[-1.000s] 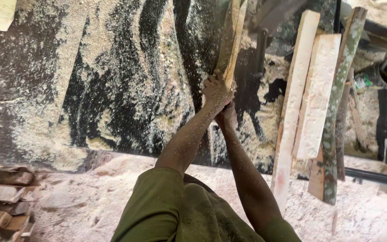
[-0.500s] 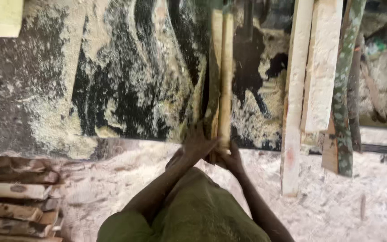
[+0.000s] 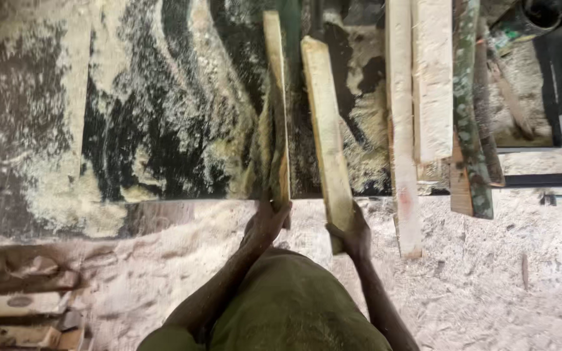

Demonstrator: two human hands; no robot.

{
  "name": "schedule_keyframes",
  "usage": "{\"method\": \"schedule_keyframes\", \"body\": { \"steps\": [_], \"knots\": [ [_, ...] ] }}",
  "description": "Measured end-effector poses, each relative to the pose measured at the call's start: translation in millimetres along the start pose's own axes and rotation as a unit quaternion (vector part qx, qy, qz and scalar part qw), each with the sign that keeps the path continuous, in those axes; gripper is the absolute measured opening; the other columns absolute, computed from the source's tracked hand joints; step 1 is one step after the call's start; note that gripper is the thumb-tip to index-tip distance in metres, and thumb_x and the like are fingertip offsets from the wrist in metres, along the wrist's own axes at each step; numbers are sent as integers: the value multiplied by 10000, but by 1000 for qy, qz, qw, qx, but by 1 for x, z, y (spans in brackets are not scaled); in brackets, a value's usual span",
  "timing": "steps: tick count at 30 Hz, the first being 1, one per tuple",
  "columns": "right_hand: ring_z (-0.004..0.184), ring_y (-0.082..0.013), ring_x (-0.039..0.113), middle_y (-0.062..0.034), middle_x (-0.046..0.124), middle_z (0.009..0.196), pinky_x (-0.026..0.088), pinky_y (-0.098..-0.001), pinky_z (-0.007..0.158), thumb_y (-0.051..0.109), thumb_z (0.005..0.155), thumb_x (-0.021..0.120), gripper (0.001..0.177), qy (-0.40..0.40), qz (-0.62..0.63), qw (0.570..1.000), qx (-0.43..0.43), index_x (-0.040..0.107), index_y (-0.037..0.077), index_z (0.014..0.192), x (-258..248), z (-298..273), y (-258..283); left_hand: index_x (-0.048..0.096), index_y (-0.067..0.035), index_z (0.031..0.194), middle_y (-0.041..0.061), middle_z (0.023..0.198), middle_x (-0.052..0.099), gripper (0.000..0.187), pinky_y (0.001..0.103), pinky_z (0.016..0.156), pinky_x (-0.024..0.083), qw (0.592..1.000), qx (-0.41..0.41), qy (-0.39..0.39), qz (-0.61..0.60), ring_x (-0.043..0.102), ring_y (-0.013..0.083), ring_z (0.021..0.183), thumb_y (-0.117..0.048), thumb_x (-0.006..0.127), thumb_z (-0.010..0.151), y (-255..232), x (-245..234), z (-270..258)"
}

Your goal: The person uses a band saw to cut various pieces of wood, feeding them through the blade and then stacking the cut pieces to the side.

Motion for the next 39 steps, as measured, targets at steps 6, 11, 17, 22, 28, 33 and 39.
{"method": "schedule_keyframes", "body": {
  "steps": [6, 11, 17, 22, 28, 33, 39],
  "knots": [
    [888, -286, 752, -228, 648, 1212, 662, -377, 631, 655, 740, 762, 1153, -36, -35, 998, 41, 301, -25, 1549, -55, 73, -15, 165, -56, 1565, 306, 1357, 560, 955, 530, 988, 561, 986, -127, 88, -57, 662, 430, 1149, -531, 663, 903, -2, 8, -8],
    [1034, -316, 719, -252, 706, 1205, 636, -441, 831, 664, 812, 702, 869, -186, -266, 946, -26, 539, 40, 1394, -143, 148, 28, 269, -30, 1512, 294, 1243, 618, 959, 536, 870, 650, 991, -52, 7, -123, 686, 400, 1083, -468, 774, 825, -5, 8, -1],
    [1080, -291, 698, -164, 602, 1492, 617, -411, 771, 473, 915, 789, 660, -2, -63, 992, -107, 568, 94, 1408, -45, 119, 88, 187, -1, 1520, 220, 1214, 629, 1001, 453, 842, 654, 992, -86, 33, -90, 697, 316, 1028, -476, 764, 854, -34, 12, -13],
    [1253, -349, 575, -187, 476, 1518, 578, -538, 943, 666, 808, 736, 1011, 141, -93, 985, -37, 357, 62, 1525, 22, 4, 116, 85, 53, 1566, 257, 1266, 519, 1117, 457, 851, 628, 987, 18, 159, -23, 623, 342, 1093, -498, 780, 887, -28, 50, -34],
    [1404, -431, 336, -244, 271, 1573, 558, -616, 990, 703, 725, 841, 1287, -18, -126, 983, -136, 196, 14, 1601, 4, -8, 97, 586, -14, 1341, 158, 1095, 709, 627, 346, 795, 609, 953, 26, 300, -37, 735, 249, 948, -467, 716, 927, 79, 115, -59],
    [1384, -390, 456, -225, 390, 1508, 671, -515, 776, 350, 693, 822, 1077, 52, -57, 996, -35, 222, 151, 1565, 15, -2, 65, 638, -7, 1268, 126, 1140, 707, 528, 321, 818, 585, 951, -33, 306, -27, 705, 202, 976, -437, 721, 973, 103, 118, -39],
    [1067, -367, 662, -184, 579, 1291, 650, -502, 804, 331, 626, 894, 1186, 132, -120, 983, 38, 187, 210, 1571, -40, -94, -34, 507, -43, 1379, 139, 1192, 694, 702, 406, 849, 537, 880, -311, 279, -227, 673, 272, 988, -424, 772, 852, 25, 100, -43]
  ]
}}
Point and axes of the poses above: each hand's wrist, its own z-axis towards the middle knuckle, its own x-axis out of the palm, y = z × x, the point moved 7 cm from there along z, towards the middle knuckle
